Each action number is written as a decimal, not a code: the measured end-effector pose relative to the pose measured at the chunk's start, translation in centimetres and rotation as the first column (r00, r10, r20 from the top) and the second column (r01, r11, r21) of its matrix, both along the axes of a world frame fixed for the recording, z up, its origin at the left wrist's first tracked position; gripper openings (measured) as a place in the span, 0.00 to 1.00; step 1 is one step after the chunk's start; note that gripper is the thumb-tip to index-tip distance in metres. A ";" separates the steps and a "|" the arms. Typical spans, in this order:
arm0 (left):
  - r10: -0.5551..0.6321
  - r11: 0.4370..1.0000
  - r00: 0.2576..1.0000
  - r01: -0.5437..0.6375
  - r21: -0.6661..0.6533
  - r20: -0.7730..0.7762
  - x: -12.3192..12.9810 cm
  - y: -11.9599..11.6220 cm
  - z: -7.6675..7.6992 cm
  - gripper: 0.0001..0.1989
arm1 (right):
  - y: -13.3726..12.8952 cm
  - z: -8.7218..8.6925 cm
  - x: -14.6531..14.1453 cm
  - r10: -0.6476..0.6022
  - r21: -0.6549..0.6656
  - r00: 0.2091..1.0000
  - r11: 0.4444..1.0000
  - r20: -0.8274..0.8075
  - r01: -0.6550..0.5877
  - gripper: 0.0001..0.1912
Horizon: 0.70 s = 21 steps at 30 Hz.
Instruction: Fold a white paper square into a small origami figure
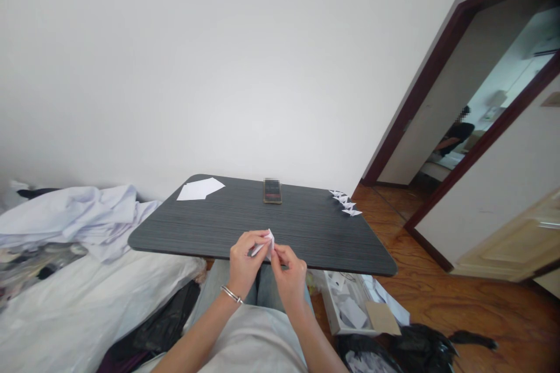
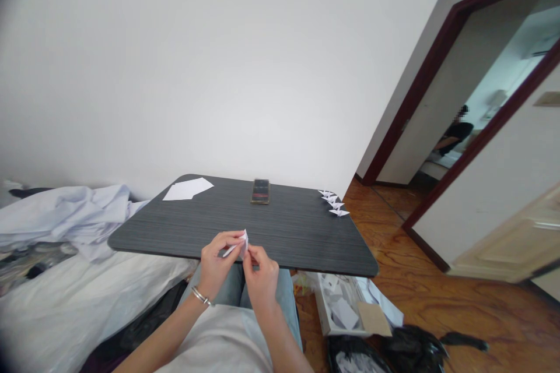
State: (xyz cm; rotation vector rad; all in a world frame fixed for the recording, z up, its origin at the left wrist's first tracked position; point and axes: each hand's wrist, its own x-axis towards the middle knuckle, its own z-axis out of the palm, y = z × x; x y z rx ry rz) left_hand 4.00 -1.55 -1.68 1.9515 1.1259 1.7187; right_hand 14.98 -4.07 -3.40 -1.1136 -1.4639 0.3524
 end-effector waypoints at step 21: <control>-0.095 0.971 0.970 0.140 0.193 -0.223 -0.2 -0.1 -0.2 0.07 | 0.6 0.1 0.9 -0.003 -0.095 0.991 0.995 -0.131 -0.009 0.08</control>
